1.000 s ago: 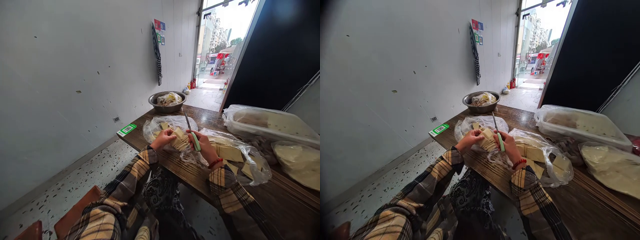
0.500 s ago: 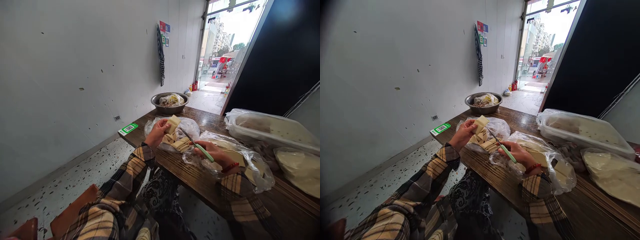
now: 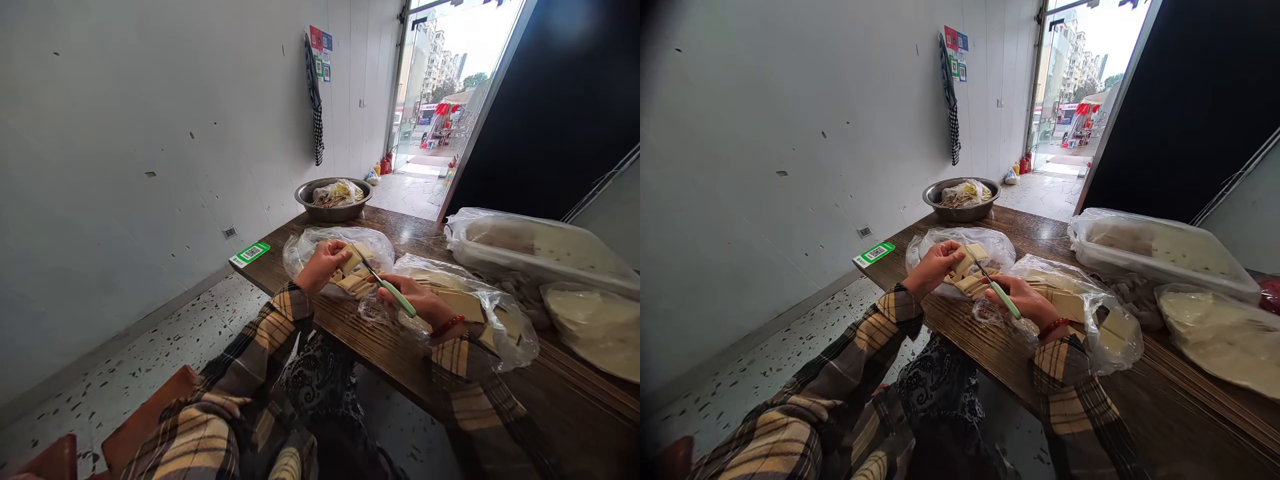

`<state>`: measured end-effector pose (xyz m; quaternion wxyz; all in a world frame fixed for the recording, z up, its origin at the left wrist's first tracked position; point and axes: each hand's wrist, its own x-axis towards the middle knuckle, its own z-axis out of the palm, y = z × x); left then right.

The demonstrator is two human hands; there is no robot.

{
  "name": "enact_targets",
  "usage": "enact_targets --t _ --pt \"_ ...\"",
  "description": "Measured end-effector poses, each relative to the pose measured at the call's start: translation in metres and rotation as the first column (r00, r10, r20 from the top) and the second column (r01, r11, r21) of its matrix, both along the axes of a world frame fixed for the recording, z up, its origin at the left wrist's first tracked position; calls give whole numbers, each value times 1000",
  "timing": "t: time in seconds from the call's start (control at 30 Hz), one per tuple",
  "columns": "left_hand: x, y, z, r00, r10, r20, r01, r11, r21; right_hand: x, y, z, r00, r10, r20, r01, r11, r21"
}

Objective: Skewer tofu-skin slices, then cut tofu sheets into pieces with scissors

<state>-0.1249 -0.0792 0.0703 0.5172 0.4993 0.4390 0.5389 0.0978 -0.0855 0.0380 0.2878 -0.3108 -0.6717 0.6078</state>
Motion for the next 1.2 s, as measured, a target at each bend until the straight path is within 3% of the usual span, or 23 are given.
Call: enact_targets --t 0.33,0.9,1.2 --pt "4 5 -8 998 56 9 -56 998 -9 0 -4 5 1000 16 9 -15 999 -30" --pt "0 9 -13 999 34 17 -34 999 -13 -3 1 1 998 -15 53 20 995 -95" --pt "7 9 -19 1000 -21 -6 20 1000 -17 -6 0 -4 999 -7 45 10 998 -56"
